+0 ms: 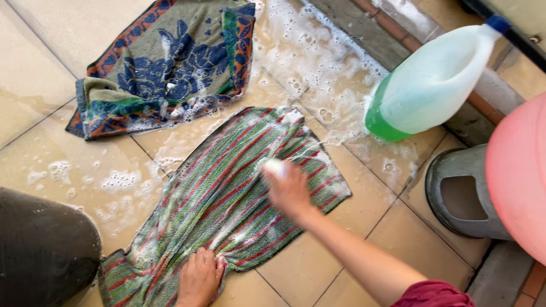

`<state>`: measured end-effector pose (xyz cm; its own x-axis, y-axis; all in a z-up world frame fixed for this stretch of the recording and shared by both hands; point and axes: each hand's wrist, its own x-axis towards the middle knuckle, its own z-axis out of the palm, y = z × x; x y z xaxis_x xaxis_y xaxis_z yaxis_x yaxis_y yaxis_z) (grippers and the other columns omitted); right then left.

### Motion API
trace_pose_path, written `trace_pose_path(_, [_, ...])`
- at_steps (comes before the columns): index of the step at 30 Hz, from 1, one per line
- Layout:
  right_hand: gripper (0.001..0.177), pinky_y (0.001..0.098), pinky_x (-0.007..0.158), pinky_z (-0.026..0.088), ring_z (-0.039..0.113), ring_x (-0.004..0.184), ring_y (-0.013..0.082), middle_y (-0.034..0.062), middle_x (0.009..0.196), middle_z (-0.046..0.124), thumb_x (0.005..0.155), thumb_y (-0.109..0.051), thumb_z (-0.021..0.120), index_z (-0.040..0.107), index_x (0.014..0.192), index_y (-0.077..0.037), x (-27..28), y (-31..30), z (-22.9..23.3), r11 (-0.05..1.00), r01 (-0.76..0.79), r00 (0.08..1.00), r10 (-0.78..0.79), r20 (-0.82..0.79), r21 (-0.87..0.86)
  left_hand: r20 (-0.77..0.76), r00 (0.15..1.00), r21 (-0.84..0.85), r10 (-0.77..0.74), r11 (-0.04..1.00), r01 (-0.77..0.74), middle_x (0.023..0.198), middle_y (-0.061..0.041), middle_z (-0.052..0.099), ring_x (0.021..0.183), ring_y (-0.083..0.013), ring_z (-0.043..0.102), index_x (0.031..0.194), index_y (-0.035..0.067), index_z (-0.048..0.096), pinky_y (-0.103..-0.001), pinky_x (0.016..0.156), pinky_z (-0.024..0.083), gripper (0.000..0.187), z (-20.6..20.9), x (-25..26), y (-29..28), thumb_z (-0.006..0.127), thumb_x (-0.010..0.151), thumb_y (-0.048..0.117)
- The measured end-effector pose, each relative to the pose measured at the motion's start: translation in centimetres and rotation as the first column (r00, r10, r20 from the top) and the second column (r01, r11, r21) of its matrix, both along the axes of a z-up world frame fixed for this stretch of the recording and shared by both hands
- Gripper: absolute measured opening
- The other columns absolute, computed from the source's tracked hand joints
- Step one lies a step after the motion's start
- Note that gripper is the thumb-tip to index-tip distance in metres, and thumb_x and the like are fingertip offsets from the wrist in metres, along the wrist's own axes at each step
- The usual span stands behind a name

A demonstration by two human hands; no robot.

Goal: The person washes two rugs on a tiled floor by applying soap, scrubbing with a brush, and rinsing them with water from a bucket before wringing them out.

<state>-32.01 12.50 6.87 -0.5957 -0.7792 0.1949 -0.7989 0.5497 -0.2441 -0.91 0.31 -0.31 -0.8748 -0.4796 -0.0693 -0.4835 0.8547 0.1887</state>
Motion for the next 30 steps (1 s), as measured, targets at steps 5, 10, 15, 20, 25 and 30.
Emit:
trace_pose_path(5, [0.057, 0.05, 0.092, 0.05, 0.061, 0.113, 0.0358, 0.0159, 0.127, 0.06, 0.077, -0.017, 0.069, 0.07, 0.13, -0.038, 6.2, 5.2, -1.6, 0.845, -0.498, 0.83, 0.529, 0.177, -0.193, 0.172, 0.985, 0.03, -0.003, 1.0, -0.003, 0.094, -0.008, 0.059, 0.086, -0.0243, 0.065, 0.1, 0.014, 0.059, -0.042, 0.071, 0.059, 0.029, -3.0, 2.1, 1.0, 0.066, 0.083, 0.036])
trace_pose_path(10, [0.063, 0.0632, 0.113, 0.023, 0.03, 0.14, 0.0487, 0.0238, 0.154, 0.032, 0.091, -0.033, 0.062, 0.043, 0.151, -0.043, -18.9, 9.6, -0.7, 0.764, 0.538, 0.777, -0.613, 0.143, 0.356, 0.212, 0.977, 0.159, -0.01, 0.987, -0.024, 0.097, -0.007, 0.062, 0.087, -0.0251, 0.067, 0.099, 0.013, 0.059, -0.042, 0.076, 0.059, 0.035, -0.6, 0.6, -0.3, 0.069, 0.081, 0.041])
trace_pose_path(15, [0.097, 0.056, 0.084, 0.057, 0.068, 0.099, 0.0392, 0.0294, 0.127, 0.064, 0.076, -0.019, 0.07, 0.019, 0.159, -0.028, -26.9, 2.7, 1.6, 0.867, 0.44, 0.43, -0.431, 0.793, 0.233, 0.338, 0.905, 0.613, 0.259, 0.669, -0.42, 0.095, -0.012, 0.073, 0.093, -0.029, 0.074, 0.103, 0.009, 0.066, -0.042, 0.088, 0.06, 0.031, 6.2, -2.1, -8.9, 0.067, 0.093, 0.039])
trace_pose_path(20, [0.114, 0.0456, 0.053, 0.055, 0.066, 0.067, 0.0252, 0.0165, 0.107, 0.067, 0.063, -0.012, 0.062, 0.007, 0.161, -0.031, -20.9, -10.0, 1.3, 0.928, 0.357, -0.121, -0.067, 0.99, 0.106, 0.14, 0.901, 0.032, 0.411, 0.907, -0.419, 0.138, -0.019, 0.052, 0.128, -0.0353, 0.055, 0.14, 0.01, 0.051, -0.044, 0.103, 0.049, 0.06, 7.3, -0.1, -16.3, 0.072, 0.085, 0.021])
trace_pose_path(25, [0.114, 0.0432, 0.054, 0.05, 0.062, 0.069, 0.0253, 0.0197, 0.097, 0.066, 0.076, -0.015, 0.066, -0.011, 0.16, -0.006, -19.0, -16.4, -2.7, 0.931, 0.23, 0.147, -0.322, 0.935, 0.285, 0.404, 0.753, 0.022, 0.52, 0.817, -0.576, 0.145, -0.021, 0.048, 0.131, -0.0393, 0.051, 0.146, 0.01, 0.04, -0.048, 0.101, 0.048, 0.077, 4.7, 2.4, -18.3, 0.079, 0.083, 0.032])
trace_pose_path(30, [0.071, 0.0367, 0.05, 0.054, 0.065, 0.063, 0.0221, 0.018, 0.085, 0.068, 0.073, -0.023, 0.069, 0.055, 0.129, 0.019, -19.7, -14.9, -6.6, 0.97, 0.164, 0.101, -0.196, 0.975, 0.178, 0.561, 0.714, 0.296, 0.42, 0.703, -0.646, 0.111, -0.016, 0.073, 0.106, -0.0316, 0.069, 0.116, 0.013, 0.079, -0.045, 0.099, 0.05, 0.045, 5.7, 4.3, -17.3, 0.079, 0.084, 0.044])
